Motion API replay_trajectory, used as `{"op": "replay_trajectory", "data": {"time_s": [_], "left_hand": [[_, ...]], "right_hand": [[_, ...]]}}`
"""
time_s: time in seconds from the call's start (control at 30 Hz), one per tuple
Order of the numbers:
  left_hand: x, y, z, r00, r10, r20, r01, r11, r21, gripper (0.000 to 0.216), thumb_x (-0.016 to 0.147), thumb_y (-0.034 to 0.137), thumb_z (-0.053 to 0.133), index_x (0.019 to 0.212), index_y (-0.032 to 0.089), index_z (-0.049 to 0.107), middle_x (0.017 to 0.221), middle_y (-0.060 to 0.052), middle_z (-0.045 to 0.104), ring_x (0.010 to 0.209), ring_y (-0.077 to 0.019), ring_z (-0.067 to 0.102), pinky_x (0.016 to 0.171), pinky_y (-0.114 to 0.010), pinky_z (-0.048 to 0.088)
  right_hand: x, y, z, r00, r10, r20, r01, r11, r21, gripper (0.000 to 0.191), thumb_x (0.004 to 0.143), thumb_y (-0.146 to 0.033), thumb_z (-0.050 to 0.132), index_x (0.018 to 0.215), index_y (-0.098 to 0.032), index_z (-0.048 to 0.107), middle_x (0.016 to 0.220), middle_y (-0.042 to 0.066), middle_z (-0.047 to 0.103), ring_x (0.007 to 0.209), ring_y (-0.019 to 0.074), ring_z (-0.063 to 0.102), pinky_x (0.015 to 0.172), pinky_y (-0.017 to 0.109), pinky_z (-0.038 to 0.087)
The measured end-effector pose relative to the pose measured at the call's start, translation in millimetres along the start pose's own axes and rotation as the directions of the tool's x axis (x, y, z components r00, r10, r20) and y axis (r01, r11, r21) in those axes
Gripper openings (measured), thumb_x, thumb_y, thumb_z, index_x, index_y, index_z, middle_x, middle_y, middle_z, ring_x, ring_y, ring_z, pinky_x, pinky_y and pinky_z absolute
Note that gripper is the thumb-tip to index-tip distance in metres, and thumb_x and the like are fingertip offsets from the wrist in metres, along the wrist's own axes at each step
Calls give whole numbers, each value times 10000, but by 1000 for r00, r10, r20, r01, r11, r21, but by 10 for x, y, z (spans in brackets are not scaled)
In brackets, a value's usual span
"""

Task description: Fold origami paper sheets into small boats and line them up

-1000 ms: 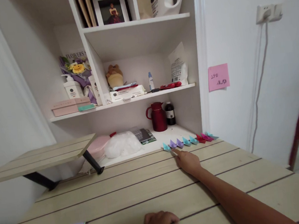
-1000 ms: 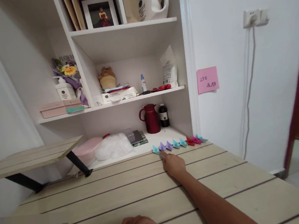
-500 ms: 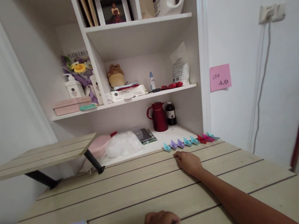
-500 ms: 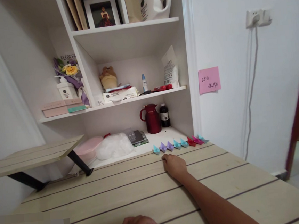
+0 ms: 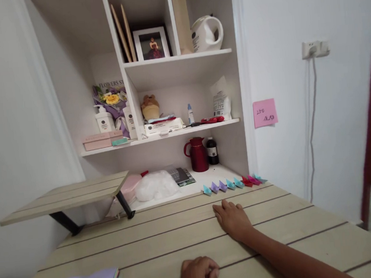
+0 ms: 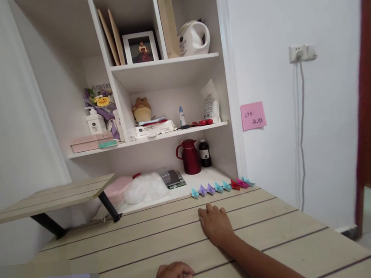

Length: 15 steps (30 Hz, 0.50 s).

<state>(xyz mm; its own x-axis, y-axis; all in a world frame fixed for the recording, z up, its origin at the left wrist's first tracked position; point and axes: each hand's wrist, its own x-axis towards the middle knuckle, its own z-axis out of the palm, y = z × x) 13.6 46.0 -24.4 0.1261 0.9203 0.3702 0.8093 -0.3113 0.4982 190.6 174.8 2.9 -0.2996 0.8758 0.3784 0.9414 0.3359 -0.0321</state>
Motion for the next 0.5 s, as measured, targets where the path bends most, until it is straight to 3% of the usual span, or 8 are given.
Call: {"op": "replay_trajectory", "data": {"time_s": [0.17,0.43,0.5], "left_hand": [[12,105,-105,999,-31,24,32,998,-49,198,777,132,532,778,229,705,666,11,676,639,-154,595,745,-284,424],[-222,265,-223,995,-93,-44,87,989,-117,150,779,146,539,789,220,670,787,-2,662,748,-159,592,765,-283,442],[-259,281,-247,994,-106,-1,106,989,-102,115,750,140,558,747,218,643,786,7,642,757,-155,586,782,-285,443]], "right_hand": [[-261,-234,-73,997,-57,-49,57,998,-5,278,956,-259,391,1121,-254,615,1080,108,606,942,268,584,821,401,333],[-842,-584,-223,953,-288,-98,298,948,111,295,938,-202,427,1170,-279,592,1027,75,610,913,236,586,810,363,347],[-956,-634,-300,934,-344,-98,356,921,158,280,939,-212,442,1164,-274,597,1004,72,613,910,230,586,811,354,356]]}}
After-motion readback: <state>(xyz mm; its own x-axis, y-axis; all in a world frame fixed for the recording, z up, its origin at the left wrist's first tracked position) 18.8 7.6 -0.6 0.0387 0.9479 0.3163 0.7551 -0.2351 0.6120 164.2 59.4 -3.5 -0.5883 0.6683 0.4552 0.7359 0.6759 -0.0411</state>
